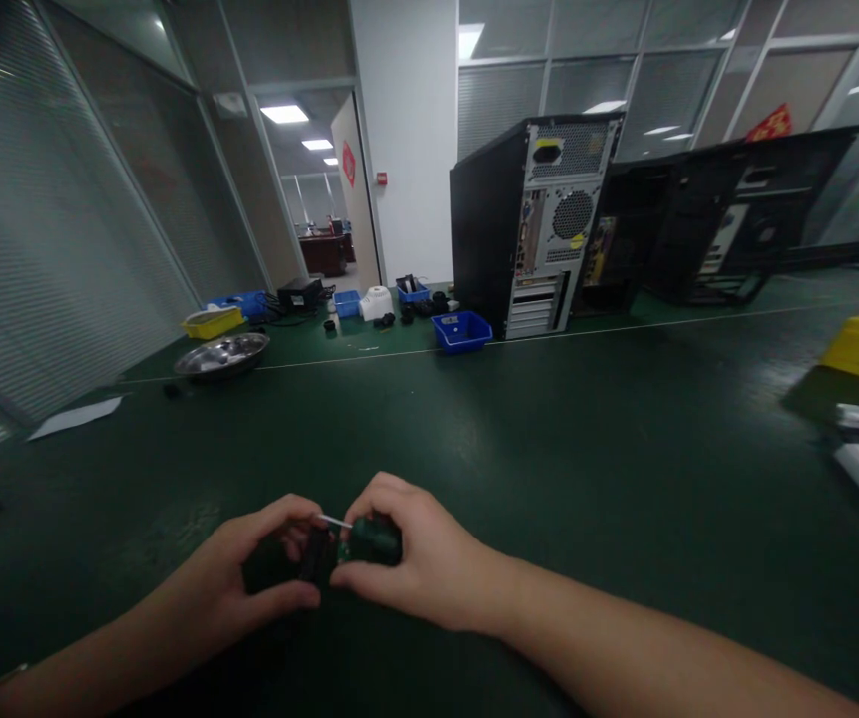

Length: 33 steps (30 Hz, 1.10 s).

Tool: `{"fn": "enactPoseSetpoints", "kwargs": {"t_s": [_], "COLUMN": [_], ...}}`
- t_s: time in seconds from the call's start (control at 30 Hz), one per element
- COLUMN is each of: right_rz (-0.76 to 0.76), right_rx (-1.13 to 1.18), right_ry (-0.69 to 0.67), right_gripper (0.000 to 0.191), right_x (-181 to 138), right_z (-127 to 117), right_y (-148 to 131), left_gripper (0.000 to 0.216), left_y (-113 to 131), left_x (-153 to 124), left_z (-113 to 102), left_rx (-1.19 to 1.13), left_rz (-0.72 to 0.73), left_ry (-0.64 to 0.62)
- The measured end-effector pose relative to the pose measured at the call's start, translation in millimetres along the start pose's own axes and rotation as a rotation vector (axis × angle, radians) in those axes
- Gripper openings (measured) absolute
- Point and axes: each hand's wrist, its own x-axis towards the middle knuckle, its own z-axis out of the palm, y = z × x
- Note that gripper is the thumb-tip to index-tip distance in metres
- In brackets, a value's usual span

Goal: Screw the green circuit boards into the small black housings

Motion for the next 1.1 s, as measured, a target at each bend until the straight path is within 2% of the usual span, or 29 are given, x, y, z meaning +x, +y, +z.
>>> {"fn": "enactPoseSetpoints", "kwargs": {"t_s": [0.1, 0.43, 0.57, 0.73, 0.8, 0.93, 1.1], "right_rz": [-0.049, -0.114, -0.131, -0.149, -0.157, -0.169, -0.174], "right_rx": [0.053, 0.04, 0.041, 0.025, 0.008, -0.048, -0.148], "right_ry": [0.097, 0.046, 0.054, 0.069, 0.065, 0.06, 0.012], "right_gripper": [0.022, 0.024, 0.023, 0.022, 0.022, 0.023, 0.022], "right_x": [0, -5, -4, -7, -8, -8, -8], "right_z": [3, 13, 13, 14, 15, 15, 13], "right_y": [-2, -5, -4, -5, -5, -4, -5], "left_gripper": [0.034, 0.038, 0.038, 0.055, 0.051, 0.026, 0.022], "left_y": [1, 0, 0, -1, -1, 2, 4], "left_x": [-2, -7, -6, -4, -4, -3, -3], "left_z": [3, 16, 17, 17, 16, 16, 19], "left_rx": [-0.137, -0.136, -0.234, -0.406, -0.508, -0.642, -0.683], "left_rz": [0.007, -0.014, -0.005, -0.04, -0.049, -0.055, -0.025], "left_ry": [-0.036, -0.029, -0.029, -0.074, -0.116, -0.131, -0.141]}}
